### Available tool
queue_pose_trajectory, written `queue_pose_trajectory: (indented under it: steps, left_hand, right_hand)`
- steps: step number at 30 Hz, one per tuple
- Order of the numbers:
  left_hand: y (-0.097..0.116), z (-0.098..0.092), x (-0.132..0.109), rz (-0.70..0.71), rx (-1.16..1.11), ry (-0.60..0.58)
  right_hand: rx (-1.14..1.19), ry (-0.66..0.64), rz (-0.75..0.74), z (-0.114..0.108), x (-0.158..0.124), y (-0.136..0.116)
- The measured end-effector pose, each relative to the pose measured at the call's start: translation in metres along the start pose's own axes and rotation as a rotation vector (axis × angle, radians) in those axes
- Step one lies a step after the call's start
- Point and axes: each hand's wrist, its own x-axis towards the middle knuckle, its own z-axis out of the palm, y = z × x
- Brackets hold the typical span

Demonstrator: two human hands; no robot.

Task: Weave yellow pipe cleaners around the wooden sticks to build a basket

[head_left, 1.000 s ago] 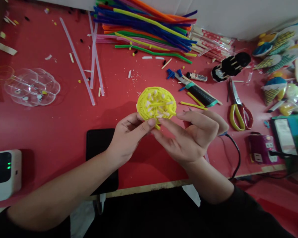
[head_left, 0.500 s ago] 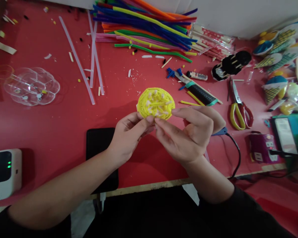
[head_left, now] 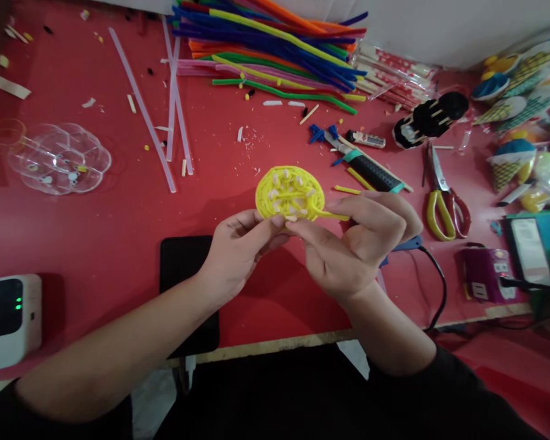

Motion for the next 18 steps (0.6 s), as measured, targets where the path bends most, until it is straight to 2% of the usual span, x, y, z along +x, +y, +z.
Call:
queue_pose_trajectory:
  steps: [11, 15, 18]
  left_hand:
    - [-0.0024, 0.0, -0.001, 0.058, 0.034, 0.001]
    - [-0.0026, 0.0004, -0.0012, 0.064, 0.034, -0.008]
    - [-0.0025, -0.0012, -0.0018, 0.136, 0.07, -0.034]
  right_hand:
    - [-0.003, -0.004, -0.043, -0.0027, 0.0077, -0.0031]
    - [0.029, -0.017, -0.015, -0.0037, 0.0066, -0.0012]
    - [0.069, -0.01, 0.005, -0.0067, 0.0034, 0.0011]
